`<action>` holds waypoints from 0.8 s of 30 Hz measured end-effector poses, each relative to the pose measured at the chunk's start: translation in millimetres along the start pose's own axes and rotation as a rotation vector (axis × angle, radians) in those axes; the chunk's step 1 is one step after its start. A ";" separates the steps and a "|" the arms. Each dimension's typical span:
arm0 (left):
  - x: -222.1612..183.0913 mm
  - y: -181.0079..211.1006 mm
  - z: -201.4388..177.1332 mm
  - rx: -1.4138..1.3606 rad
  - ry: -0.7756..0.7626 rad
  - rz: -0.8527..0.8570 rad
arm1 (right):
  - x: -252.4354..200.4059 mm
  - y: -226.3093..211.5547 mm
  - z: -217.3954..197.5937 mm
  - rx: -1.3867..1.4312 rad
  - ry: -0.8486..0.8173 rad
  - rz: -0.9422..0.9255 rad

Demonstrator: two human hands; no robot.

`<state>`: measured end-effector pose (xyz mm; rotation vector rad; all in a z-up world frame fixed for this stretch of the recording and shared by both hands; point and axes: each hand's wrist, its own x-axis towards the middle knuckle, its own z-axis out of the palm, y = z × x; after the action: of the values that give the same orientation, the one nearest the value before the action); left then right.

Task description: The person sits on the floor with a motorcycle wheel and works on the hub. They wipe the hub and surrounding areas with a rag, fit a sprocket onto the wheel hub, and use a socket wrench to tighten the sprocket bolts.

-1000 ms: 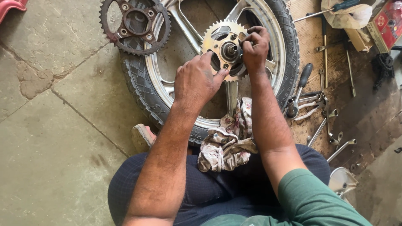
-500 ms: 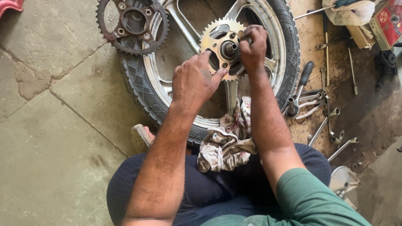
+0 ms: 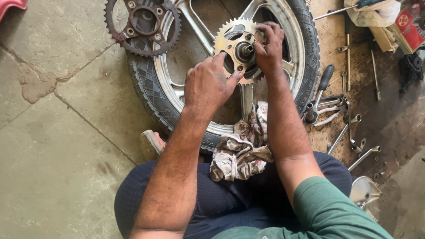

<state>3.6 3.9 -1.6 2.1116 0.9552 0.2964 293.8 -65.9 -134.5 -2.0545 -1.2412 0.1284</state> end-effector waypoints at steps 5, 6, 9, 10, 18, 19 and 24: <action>-0.5 0.6 -0.6 -0.014 0.026 0.004 | -3.2 1.5 -2.6 -0.042 -0.045 -0.020; -0.3 0.4 -0.4 -0.018 0.019 0.004 | -2.5 -15.4 -7.1 -0.037 -0.035 0.011; -1.0 -0.6 0.8 -0.021 0.025 0.012 | -1.1 -33.7 -11.7 -0.037 -0.050 0.015; -1.6 -0.8 1.5 -0.020 0.038 0.024 | -1.2 -34.2 -12.1 -0.043 -0.073 -0.011; 1.1 0.7 2.6 -0.004 -0.011 -0.011 | 2.9 -27.5 -4.0 -0.125 -0.023 -0.005; 0.7 0.3 3.3 -0.004 0.012 0.004 | 2.8 -30.0 -3.2 -0.150 -0.011 -0.021; 1.4 1.1 1.5 -0.007 -0.053 -0.026 | 9.7 7.7 -40.5 0.102 -0.013 0.034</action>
<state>5.8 3.6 -1.9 2.0888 0.9486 0.2290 321.9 -81.6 -106.9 -1.9901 -1.1835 0.2173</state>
